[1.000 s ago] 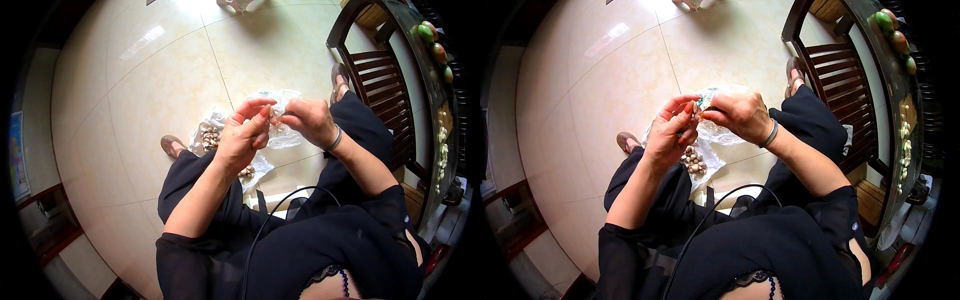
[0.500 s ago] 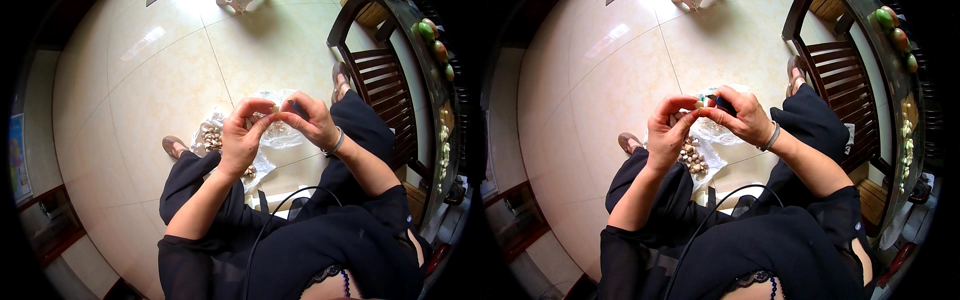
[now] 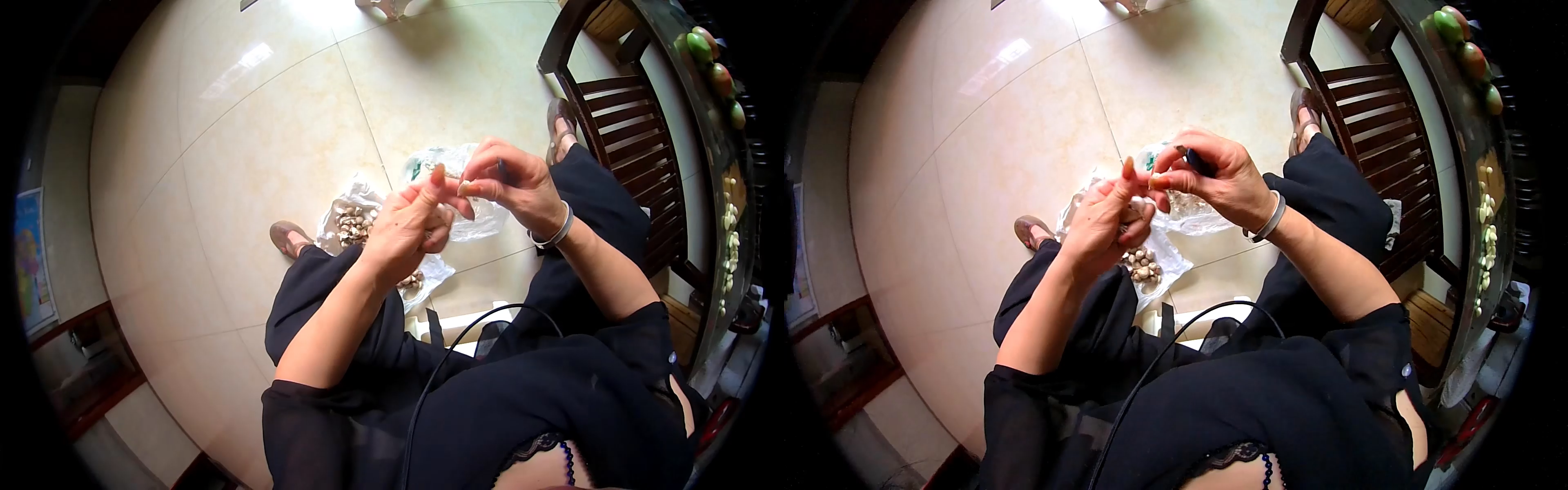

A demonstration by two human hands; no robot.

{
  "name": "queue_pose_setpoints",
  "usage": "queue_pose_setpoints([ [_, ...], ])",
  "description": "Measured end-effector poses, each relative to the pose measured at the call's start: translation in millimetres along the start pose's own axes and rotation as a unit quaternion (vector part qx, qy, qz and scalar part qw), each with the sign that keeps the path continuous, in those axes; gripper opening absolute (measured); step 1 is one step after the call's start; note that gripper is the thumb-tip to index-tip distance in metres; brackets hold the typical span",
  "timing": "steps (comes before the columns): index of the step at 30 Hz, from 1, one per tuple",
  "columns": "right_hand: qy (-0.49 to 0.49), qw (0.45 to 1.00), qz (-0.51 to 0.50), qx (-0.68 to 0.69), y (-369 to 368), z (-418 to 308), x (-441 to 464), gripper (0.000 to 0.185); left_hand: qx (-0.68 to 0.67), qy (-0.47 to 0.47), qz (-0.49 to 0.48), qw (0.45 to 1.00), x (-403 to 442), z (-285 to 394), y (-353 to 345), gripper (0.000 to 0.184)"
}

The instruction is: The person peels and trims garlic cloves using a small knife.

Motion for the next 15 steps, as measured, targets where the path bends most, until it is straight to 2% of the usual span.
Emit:
queue_pose_setpoints([
  [1,0.0,1.0,-0.001,0.002,1.1,0.6,0.5,0.014,-0.026,0.009,-0.025,0.999,0.8,-4.3,0.4,0.027],
  [2,0.024,0.998,-0.011,-0.053,2.6,0.8,0.6,0.013,-0.052,0.018,-0.051,0.997,0.9,-7.2,0.7,0.025],
  [3,0.049,0.993,-0.021,-0.108,2.9,0.6,0.7,0.013,-0.061,0.023,-0.032,0.997,0.5,-8.3,1.9,0.022],
  [7,0.028,0.993,-0.026,-0.114,0.3,-4.2,0.9,0.014,-0.081,0.009,0.019,0.997,-0.6,-4.0,-0.4,0.017],
  [13,0.048,0.996,-0.006,-0.079,0.5,-1.2,-0.7,0.016,-0.111,0.027,-0.014,0.993,-1.5,-5.4,-0.6,0.018],
  [15,-0.001,0.998,0.013,-0.057,-0.2,-2.8,-1.4,0.015,-0.103,0.028,-0.013,0.994,-1.4,-4.3,-1.7,0.018],
])
Point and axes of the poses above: each hand's wrist, its own x-axis towards the middle knuckle, its own y-axis out of the back of the hand, z = x × y, the point moved 1 cm from there along x, towards the middle knuckle, and after that the axes turned 4 degrees about -x, right-handed, at the moved point
